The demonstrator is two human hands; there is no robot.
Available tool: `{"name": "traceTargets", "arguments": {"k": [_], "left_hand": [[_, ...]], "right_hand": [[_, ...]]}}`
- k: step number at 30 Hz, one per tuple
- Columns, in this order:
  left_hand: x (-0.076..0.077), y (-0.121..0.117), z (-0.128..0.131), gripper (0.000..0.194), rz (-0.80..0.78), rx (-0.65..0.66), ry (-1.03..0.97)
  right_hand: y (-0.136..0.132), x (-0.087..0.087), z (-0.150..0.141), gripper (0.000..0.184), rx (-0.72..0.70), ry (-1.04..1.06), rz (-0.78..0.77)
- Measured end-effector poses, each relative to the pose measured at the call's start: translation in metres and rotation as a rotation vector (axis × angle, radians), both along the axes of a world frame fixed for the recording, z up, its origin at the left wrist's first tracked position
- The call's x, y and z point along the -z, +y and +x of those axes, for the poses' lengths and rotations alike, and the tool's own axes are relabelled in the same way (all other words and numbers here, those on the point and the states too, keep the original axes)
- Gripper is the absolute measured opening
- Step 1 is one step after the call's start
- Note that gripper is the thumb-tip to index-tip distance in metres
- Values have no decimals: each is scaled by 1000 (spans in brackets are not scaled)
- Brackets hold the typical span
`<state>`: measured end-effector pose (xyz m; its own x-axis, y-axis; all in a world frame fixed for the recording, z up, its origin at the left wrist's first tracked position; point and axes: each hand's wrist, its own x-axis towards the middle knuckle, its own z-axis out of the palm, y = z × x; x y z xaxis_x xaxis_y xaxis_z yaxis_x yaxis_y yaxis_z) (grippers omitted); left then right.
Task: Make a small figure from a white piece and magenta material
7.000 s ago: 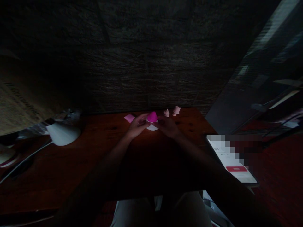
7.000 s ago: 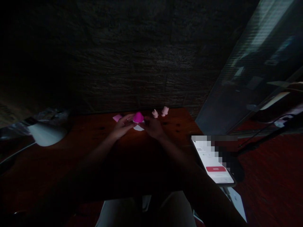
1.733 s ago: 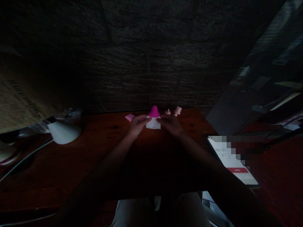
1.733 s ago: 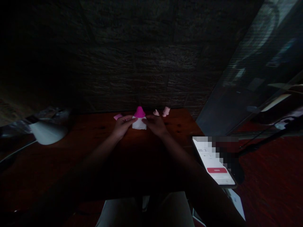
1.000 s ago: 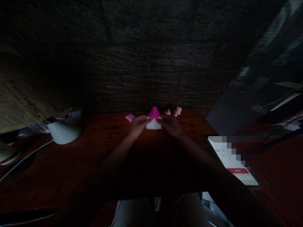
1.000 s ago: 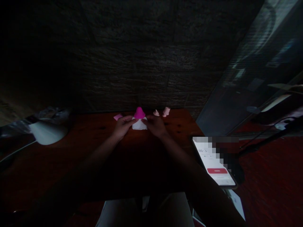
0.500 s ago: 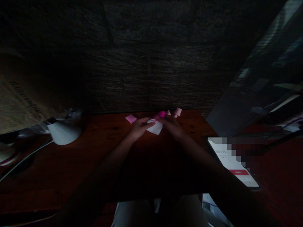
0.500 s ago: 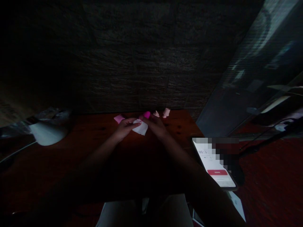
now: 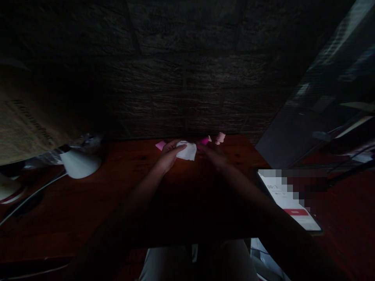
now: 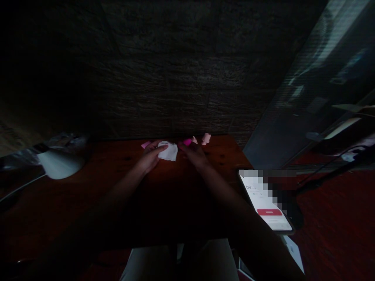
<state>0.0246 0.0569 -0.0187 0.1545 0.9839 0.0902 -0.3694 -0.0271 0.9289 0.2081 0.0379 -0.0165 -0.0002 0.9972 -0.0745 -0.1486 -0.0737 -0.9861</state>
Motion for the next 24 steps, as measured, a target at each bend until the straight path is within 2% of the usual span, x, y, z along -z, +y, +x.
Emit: {"name": "traceTargets", "arguments": {"k": [3,6,11,14,18,21,24], "left_hand": [[-2,0,-2,41,12,-5,0],[-2,1,-4,36,11,-22,20],[2,6,-5,31,-15,-72,33],[6,10,-7,34,-3,-171,87],[14,14,-9,33,106,-305,234],[17,12,-7,29,199,-303,358],[12,3,-3,29,332,-286,549]], "right_hand": [[0,-1,0,35,-8,42,-42],[1,-7,0,42,-74,147,-103],[0,-13,1,50,-147,215,-124],[-2,-14,0,49,-156,241,-134],[-3,-17,0,49,-179,253,-133],[-5,-20,-1,47,-193,273,-127],[-7,-20,-2,46,-191,299,-126]]}}
